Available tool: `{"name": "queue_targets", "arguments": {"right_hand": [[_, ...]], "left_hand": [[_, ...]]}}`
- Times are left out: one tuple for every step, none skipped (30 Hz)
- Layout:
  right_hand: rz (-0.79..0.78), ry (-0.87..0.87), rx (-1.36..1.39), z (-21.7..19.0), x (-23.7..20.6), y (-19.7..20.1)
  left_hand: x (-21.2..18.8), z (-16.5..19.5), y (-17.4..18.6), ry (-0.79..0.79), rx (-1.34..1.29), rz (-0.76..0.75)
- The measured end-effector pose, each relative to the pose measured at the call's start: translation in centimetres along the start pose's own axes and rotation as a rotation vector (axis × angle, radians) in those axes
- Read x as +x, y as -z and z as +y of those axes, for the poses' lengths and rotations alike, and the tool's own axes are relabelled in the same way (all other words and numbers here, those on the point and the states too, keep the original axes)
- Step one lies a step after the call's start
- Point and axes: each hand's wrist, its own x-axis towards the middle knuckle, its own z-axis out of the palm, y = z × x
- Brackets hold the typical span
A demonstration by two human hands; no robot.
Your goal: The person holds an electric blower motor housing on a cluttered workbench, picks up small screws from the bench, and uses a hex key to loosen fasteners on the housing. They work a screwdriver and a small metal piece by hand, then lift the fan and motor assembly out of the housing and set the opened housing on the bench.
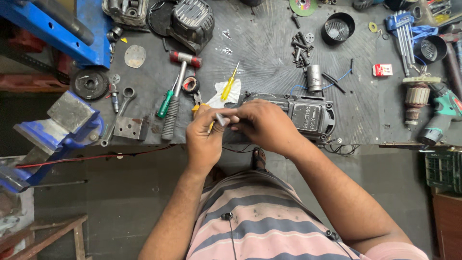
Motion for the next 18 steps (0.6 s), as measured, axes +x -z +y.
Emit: {"name": "queue_targets", "arguments": {"right_hand": [[0.013,-0.023,0.013,-0.1,0.0,-0.1],[0.025,-0.047,0.025,-0.2,-0.1,-0.2],[0.038,-0.070,0.039,-0.3,-0.1,-0.4],[0.031,-0.108,0.005,-0.4,-0.1,-0.5],[0.024,-0.146,-0.028,-0.4,-0.1,-0.7],[0.017,-0.185,-0.062,-0.4,0.0,-0.8],[0.008,-0.187,-0.058,-0.4,0.0,-0.8],[-0.001,-0.188,-0.055,-0.4,0.0,-0.8],[-0.011,-0.189,-0.051,-0.4,0.1,-0.8],[-0.014,-0.177,-0.023,-0.3,0.1,-0.7],[-0.017,-0.167,0.005,-0.3,0.1,-0.5],[-0.021,-0.160,0.033,-0.3,0.1,-0.4],[-0.004,-0.097,0.052,-0.2,0.0,-0.2],[0.011,-0.032,0.072,-0.1,0.0,0.0],[0.026,0.033,0.094,0.0,0.0,0.1],[-0.013,0.001,0.066,0.1,0.0,0.1],[-0.052,-0.031,0.037,0.2,0.0,0.1],[-0.093,-0.063,0.009,0.3,-0.1,0.1]], "left_hand": [[0.1,0.4,0.2,0.001,0.012,-0.028],[0.1,0.7,0.3,0.002,0.024,-0.056],[0.2,1.0,0.3,-0.023,0.033,-0.038],[0.3,1.2,0.3,-0.047,0.041,-0.021],[0.3,1.4,0.2,-0.071,0.048,-0.004],[0.4,1.4,0.0,-0.011,0.015,0.028],[0.4,1.4,-0.1,0.048,-0.017,0.059],[0.3,1.3,-0.3,0.109,-0.051,0.090],[0.3,1.1,-0.3,0.126,-0.068,0.098],[0.3,0.9,-0.4,0.138,-0.086,0.107],[0.2,0.6,-0.4,0.151,-0.105,0.116],[0.2,0.4,-0.3,0.105,-0.056,0.102],[0.2,0.3,-0.3,0.058,-0.008,0.088],[0.3,0.1,-0.2,0.011,0.041,0.075],[0.3,0.1,-0.2,-0.008,0.074,0.069],[0.4,0.1,-0.2,-0.029,0.106,0.062],[0.6,0.1,-0.2,-0.051,0.139,0.055],[0.7,0.2,-0.2,-0.044,0.095,0.029]]}}
